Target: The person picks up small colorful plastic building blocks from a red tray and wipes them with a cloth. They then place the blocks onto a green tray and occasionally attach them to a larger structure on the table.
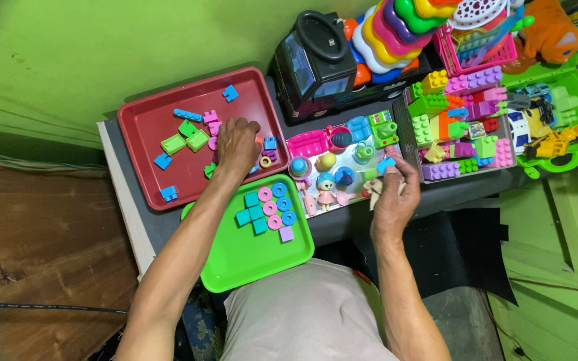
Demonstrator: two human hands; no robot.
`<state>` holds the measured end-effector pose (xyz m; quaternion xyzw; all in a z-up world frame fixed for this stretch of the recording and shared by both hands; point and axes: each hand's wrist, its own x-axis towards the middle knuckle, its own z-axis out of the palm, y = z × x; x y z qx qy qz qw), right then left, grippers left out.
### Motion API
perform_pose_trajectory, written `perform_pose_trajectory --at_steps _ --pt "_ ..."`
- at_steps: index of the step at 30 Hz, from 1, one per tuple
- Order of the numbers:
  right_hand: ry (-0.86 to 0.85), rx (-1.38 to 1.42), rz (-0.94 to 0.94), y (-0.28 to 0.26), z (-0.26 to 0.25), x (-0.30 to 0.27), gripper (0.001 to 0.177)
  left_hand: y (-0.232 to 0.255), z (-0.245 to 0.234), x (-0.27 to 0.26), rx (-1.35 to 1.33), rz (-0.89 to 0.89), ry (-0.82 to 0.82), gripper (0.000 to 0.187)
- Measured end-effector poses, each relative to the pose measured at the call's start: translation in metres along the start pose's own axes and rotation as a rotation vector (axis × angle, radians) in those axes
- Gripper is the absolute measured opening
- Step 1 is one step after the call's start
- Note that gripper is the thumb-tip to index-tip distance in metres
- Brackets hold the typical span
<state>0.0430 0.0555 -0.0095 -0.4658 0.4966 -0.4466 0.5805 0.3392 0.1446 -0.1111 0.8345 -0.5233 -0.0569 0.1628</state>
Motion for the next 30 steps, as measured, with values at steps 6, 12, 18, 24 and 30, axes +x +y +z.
perform_pose_trajectory --at_steps 6,12,18,24,30 --pt "-0.168 -0.253 -0.120 0.010 0.036 -0.022 0.027 -0.010 -0.002 0.000 -0.065 -0.005 0.000 0.022" --pt "-0.404 -0.263 -0.141 0.038 0.082 -0.061 0.029 -0.016 -0.007 -0.016 -0.185 -0.009 0.076 0.014" --pt "-0.466 -0.287 -0.110 0.050 0.110 -0.073 0.028 -0.010 -0.028 -0.044 -0.514 -0.135 0.387 0.016" --pt "-0.500 -0.176 -0.023 0.063 0.151 -0.068 0.028 -0.020 -0.030 -0.083 -1.111 -0.464 0.620 0.024" --pt "-0.481 -0.249 -0.082 0.075 0.197 -0.051 0.029 -0.023 -0.011 -0.100 -1.201 -0.504 0.572 0.020"
